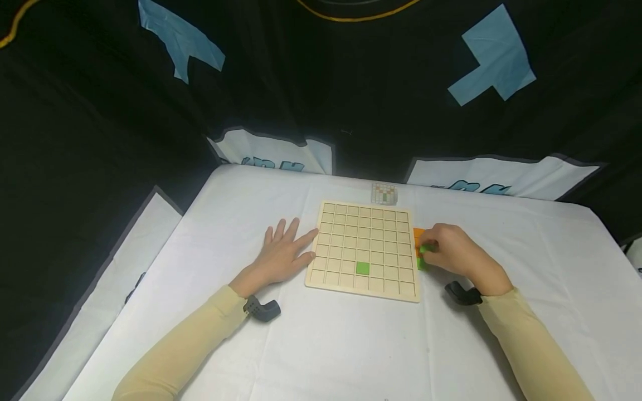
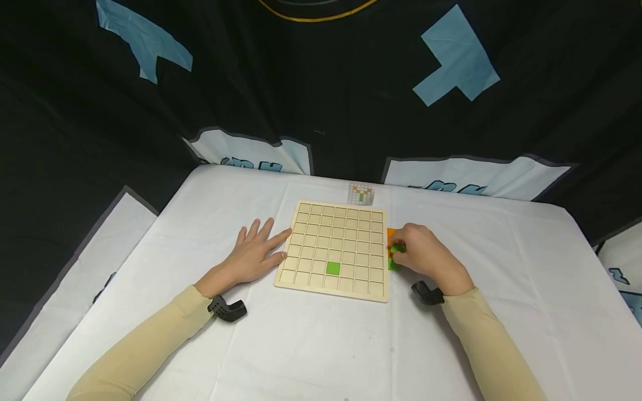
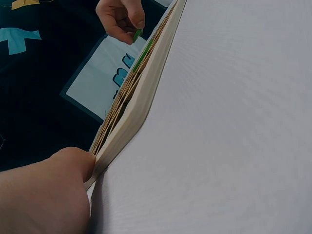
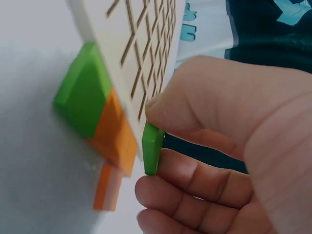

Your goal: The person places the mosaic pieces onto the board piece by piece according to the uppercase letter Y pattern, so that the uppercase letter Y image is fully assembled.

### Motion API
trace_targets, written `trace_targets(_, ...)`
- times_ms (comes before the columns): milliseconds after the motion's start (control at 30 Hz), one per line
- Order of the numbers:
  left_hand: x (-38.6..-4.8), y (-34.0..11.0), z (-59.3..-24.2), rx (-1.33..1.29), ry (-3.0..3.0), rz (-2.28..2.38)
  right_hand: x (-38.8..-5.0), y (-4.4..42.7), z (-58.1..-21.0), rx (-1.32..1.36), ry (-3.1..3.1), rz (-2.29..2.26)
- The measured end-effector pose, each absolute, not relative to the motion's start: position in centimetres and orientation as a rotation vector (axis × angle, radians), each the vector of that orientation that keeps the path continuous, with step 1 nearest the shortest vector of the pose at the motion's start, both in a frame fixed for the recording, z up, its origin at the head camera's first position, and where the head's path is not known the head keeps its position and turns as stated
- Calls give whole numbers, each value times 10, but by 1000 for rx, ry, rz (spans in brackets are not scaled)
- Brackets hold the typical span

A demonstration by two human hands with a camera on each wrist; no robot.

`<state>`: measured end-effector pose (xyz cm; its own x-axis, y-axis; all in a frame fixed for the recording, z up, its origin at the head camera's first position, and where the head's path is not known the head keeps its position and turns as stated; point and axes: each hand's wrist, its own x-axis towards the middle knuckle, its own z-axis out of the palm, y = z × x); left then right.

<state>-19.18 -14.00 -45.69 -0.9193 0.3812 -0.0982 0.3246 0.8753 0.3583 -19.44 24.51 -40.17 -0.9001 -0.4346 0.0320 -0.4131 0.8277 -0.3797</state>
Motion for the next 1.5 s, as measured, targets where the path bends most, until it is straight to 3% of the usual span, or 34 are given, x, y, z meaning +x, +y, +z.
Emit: trace_targets(1500,-192,-141,-458,557,2887,507,-206,153,-406,-1058,2787,-582)
